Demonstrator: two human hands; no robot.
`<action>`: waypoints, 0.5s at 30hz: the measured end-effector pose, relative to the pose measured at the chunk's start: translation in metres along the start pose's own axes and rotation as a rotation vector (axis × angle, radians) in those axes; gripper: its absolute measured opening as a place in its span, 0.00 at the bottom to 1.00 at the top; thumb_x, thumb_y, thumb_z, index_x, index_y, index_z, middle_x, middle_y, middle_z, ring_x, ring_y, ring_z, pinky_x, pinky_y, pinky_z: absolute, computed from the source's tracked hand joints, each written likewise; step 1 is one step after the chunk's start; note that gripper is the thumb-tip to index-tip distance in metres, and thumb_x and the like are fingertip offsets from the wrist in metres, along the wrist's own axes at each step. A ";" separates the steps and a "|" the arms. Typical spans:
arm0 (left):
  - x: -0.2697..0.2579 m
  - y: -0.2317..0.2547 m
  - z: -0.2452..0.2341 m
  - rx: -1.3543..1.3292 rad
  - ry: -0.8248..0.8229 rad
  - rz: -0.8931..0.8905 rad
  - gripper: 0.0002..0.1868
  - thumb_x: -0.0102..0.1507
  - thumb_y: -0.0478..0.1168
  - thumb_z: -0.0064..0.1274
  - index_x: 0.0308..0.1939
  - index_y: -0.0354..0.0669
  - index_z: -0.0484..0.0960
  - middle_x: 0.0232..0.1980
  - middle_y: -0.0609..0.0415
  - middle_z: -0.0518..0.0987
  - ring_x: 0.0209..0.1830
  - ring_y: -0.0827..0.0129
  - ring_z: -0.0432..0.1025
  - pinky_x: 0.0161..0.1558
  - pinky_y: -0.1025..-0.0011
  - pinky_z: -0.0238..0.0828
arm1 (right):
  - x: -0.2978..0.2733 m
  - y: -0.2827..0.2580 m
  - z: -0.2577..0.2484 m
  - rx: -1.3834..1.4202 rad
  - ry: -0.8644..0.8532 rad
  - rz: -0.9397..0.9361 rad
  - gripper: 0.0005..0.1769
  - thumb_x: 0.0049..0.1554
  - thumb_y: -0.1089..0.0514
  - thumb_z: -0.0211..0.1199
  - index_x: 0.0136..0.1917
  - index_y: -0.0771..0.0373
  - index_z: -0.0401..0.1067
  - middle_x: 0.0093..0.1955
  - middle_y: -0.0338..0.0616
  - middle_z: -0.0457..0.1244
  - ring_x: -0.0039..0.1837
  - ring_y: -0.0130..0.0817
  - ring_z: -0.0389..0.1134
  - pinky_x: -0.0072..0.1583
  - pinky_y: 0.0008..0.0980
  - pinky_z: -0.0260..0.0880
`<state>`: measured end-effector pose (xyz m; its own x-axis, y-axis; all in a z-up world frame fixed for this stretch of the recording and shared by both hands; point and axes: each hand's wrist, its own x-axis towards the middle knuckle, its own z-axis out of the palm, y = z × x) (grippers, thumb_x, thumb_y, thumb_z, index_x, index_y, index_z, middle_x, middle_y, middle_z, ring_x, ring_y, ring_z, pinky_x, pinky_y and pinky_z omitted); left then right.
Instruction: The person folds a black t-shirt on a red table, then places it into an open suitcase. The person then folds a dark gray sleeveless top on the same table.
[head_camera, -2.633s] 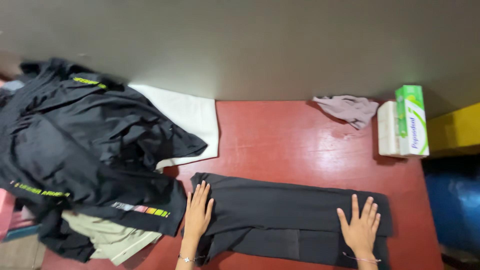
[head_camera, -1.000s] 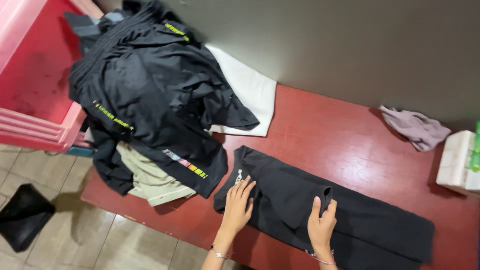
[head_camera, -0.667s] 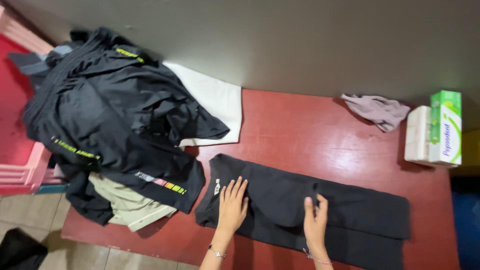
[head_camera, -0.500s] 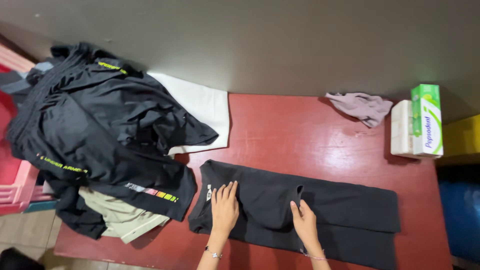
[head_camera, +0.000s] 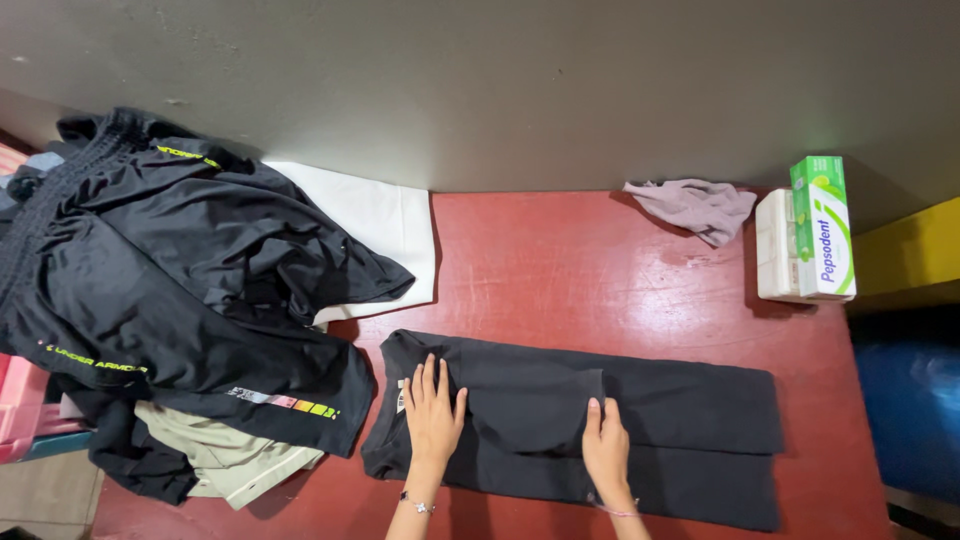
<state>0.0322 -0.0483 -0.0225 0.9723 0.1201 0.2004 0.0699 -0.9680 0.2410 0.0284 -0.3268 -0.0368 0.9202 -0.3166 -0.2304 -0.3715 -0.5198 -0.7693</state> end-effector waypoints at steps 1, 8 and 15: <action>0.000 0.000 0.003 0.003 -0.029 -0.012 0.33 0.64 0.52 0.50 0.69 0.35 0.69 0.74 0.42 0.65 0.74 0.48 0.58 0.72 0.48 0.47 | -0.003 -0.003 0.002 0.080 0.010 -0.010 0.16 0.67 0.49 0.50 0.52 0.65 0.67 0.36 0.61 0.67 0.42 0.61 0.70 0.43 0.50 0.67; -0.001 -0.005 0.009 0.043 -0.126 -0.040 0.36 0.65 0.54 0.48 0.71 0.36 0.66 0.76 0.44 0.63 0.76 0.52 0.56 0.74 0.46 0.44 | 0.001 -0.021 -0.010 -0.030 -0.045 -0.004 0.14 0.67 0.49 0.50 0.56 0.60 0.68 0.32 0.61 0.66 0.38 0.62 0.71 0.40 0.55 0.66; 0.000 -0.005 0.007 0.041 -0.128 -0.055 0.37 0.65 0.56 0.49 0.72 0.38 0.64 0.76 0.46 0.63 0.75 0.53 0.57 0.73 0.44 0.43 | 0.014 0.002 -0.023 -0.327 -0.037 -0.076 0.15 0.65 0.44 0.54 0.51 0.55 0.72 0.30 0.56 0.67 0.38 0.60 0.71 0.40 0.53 0.68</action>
<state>0.0336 -0.0446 -0.0305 0.9871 0.1466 0.0646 0.1304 -0.9694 0.2082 0.0379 -0.3505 -0.0277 0.9484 -0.2410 -0.2061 -0.3161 -0.7701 -0.5542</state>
